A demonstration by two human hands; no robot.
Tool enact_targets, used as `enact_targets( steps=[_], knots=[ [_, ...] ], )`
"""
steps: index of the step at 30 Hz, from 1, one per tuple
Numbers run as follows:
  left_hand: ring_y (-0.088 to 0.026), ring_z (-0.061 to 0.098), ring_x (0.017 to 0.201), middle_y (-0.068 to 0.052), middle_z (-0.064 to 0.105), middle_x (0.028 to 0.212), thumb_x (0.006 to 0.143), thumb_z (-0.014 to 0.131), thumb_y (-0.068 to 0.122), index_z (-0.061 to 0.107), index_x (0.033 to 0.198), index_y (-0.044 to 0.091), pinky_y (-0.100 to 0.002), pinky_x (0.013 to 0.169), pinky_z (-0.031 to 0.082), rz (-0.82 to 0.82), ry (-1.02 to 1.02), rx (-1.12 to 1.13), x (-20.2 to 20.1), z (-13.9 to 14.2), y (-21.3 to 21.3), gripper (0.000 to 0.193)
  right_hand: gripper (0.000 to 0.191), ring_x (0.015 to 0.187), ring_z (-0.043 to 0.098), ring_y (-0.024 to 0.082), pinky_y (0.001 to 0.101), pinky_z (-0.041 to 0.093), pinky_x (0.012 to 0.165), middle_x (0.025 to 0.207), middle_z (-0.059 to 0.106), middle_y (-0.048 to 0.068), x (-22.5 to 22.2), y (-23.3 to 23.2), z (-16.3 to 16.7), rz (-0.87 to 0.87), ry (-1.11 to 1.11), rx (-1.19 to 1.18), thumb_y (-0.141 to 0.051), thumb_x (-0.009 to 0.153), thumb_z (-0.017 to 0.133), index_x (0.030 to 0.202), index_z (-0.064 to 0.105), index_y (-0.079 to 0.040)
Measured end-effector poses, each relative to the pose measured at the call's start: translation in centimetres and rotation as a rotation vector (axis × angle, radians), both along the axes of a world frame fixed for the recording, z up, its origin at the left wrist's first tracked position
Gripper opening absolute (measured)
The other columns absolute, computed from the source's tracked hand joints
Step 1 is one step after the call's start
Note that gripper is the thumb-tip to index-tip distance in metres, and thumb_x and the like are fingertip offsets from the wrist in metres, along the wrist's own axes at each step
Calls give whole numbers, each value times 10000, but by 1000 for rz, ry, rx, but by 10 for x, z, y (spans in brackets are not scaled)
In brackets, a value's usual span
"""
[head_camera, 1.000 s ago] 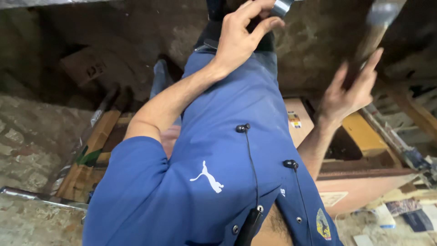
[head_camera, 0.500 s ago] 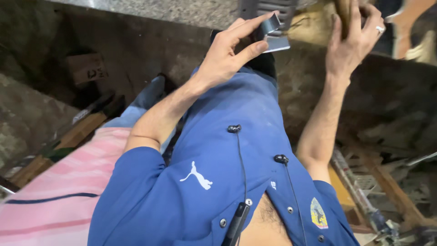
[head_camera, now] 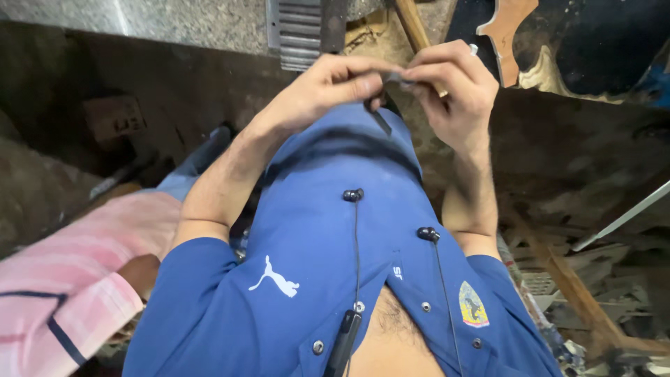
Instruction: The person holds shaped shoe-pattern pieces and trims their edges with a curved hand knife, rotating each piece to work around its contour. They occasionally set pieces down, pick up new ones, and use a hammer on a piece at the bench.
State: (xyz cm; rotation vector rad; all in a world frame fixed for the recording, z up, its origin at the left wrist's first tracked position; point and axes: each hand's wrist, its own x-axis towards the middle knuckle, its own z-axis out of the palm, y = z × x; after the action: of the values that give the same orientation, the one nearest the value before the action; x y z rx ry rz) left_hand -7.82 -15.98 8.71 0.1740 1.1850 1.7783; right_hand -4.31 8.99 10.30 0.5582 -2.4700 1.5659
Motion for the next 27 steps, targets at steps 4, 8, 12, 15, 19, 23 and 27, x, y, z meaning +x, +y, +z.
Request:
enact_targets(
  steps=[4,8,12,15,19,23,27],
  knots=[
    [-160,674,1129,-86,704,1220,1109,666,240,567,1496,-6,-318,1061,542,318,-166,216,11,-12,19,470,192,946,675,218,282,525,790,1047,689,123,21,4,-24,-247,-77,-132,97,960,842,1043,681,35],
    [-151,623,1335,-67,678,1366,1077,692,98,529,1494,4,-310,1210,474,387,99,113,26,-28,47,458,165,945,664,170,272,541,861,1028,677,144,34,-14,-41,-363,-132,-301,102,986,790,992,634,50],
    [-136,662,1265,-69,721,1301,1072,665,0,570,1440,2,-290,1167,512,494,112,64,28,-44,64,379,176,924,645,147,263,542,846,1018,680,125,34,-27,-43,-395,-193,-348,94,987,772,964,604,47],
    [-95,637,1064,-52,697,1086,1107,692,-55,660,1371,-43,-239,1024,512,557,187,55,22,-52,70,266,165,963,676,186,301,562,881,1054,694,128,28,-17,-39,-281,-123,-222,64,996,781,1007,618,41],
    [-131,697,1064,-62,742,1162,1100,651,-4,681,1334,-15,-303,1003,579,602,-5,200,11,-53,66,237,215,938,712,205,306,594,867,1151,704,107,13,23,-40,-331,-141,-6,-1,1025,792,1214,691,1],
    [-161,721,1046,-47,732,1188,1076,656,3,676,1326,20,-337,999,608,542,-82,251,-1,-47,51,251,591,1087,562,379,459,491,948,1204,520,221,-11,59,-76,-527,23,465,-215,906,908,1285,574,92],
    [-190,736,1053,-40,719,1148,1065,677,-27,690,1298,26,-370,1018,619,488,-125,310,-16,-45,44,240,677,1133,471,429,517,398,960,1245,512,237,-18,79,-125,-570,-22,660,-240,795,948,1292,597,57]
  ],
)
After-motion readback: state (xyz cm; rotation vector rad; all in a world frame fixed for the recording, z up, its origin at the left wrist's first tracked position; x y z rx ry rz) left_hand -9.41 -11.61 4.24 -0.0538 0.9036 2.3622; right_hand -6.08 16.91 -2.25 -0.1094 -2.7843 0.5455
